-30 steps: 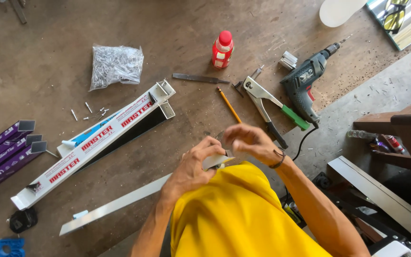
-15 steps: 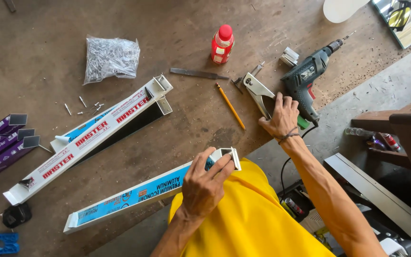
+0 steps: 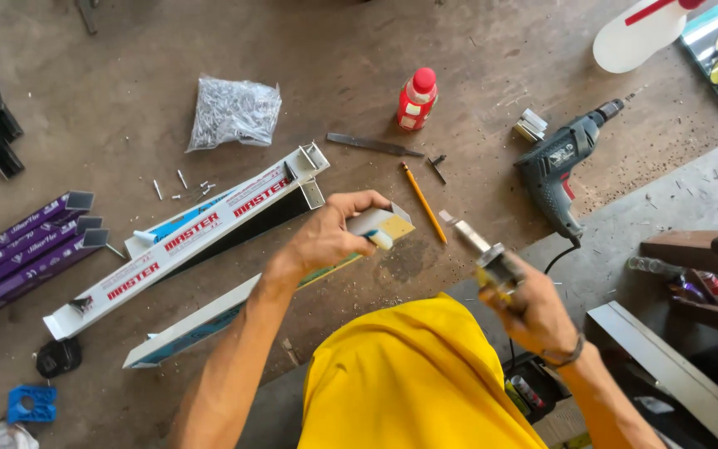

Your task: Assembling aluminum frame components by drilling holes and using a rivet gun to fasten them together.

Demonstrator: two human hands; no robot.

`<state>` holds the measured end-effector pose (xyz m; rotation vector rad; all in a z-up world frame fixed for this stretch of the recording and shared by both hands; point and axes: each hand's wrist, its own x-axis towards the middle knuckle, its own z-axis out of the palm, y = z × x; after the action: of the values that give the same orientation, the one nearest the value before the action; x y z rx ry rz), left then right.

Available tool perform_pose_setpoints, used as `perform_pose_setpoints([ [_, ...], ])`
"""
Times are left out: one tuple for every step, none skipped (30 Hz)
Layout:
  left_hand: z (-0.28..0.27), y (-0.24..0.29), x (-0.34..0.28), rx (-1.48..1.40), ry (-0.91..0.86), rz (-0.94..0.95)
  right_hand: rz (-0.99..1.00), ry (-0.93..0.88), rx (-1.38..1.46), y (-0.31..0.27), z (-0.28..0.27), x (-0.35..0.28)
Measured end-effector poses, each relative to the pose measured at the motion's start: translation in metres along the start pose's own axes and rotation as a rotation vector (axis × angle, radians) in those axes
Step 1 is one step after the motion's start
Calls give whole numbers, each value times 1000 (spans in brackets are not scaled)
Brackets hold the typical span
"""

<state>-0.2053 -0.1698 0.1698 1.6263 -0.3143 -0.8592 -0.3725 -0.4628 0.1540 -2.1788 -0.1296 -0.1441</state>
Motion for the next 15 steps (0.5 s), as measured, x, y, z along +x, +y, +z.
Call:
perform_pose_setpoints([
  [-3, -2, 4, -71, -11, -24, -9, -12, 61, 11, 11, -16],
  [-7, -4, 9, -142, -23, -48, -18, -24, 122, 22, 22, -32],
  [-6, -3, 11, -142, -37, -51, -7, -16, 117, 31, 32, -39],
  [-6, -2, 12, -169, -34, -59, -24, -24, 132, 40, 42, -46],
  [-8, -1, 13, -193, -24, -63, -50, -34, 147, 49, 53, -50],
  [-7, 1, 14, -191, -32, -62, -46, -27, 144, 34, 50, -44],
  [-6, 3, 13, -194, -35, -69, -17, -47, 156, 18, 47, -36],
  [-6, 5, 12, -197, -38, -76, 13, -67, 168, 2, 43, -29],
  [-6, 5, 12, -196, -37, -77, 13, -67, 170, 0, 45, -28],
  [-6, 5, 11, -200, -42, -70, 20, -55, 159, -2, 47, -27],
  [-5, 5, 11, -205, -47, -63, 28, -44, 147, -4, 47, -26],
  [-5, 5, 10, -206, -48, -65, 29, -44, 148, -6, 48, -27],
  [-6, 6, 10, -207, -48, -60, 44, -47, 140, -6, 48, -27],
  [-6, 7, 9, -209, -48, -56, 58, -51, 133, -7, 48, -27],
  [-6, 9, 9, -208, -49, -55, 58, -49, 133, -6, 49, -28],
])
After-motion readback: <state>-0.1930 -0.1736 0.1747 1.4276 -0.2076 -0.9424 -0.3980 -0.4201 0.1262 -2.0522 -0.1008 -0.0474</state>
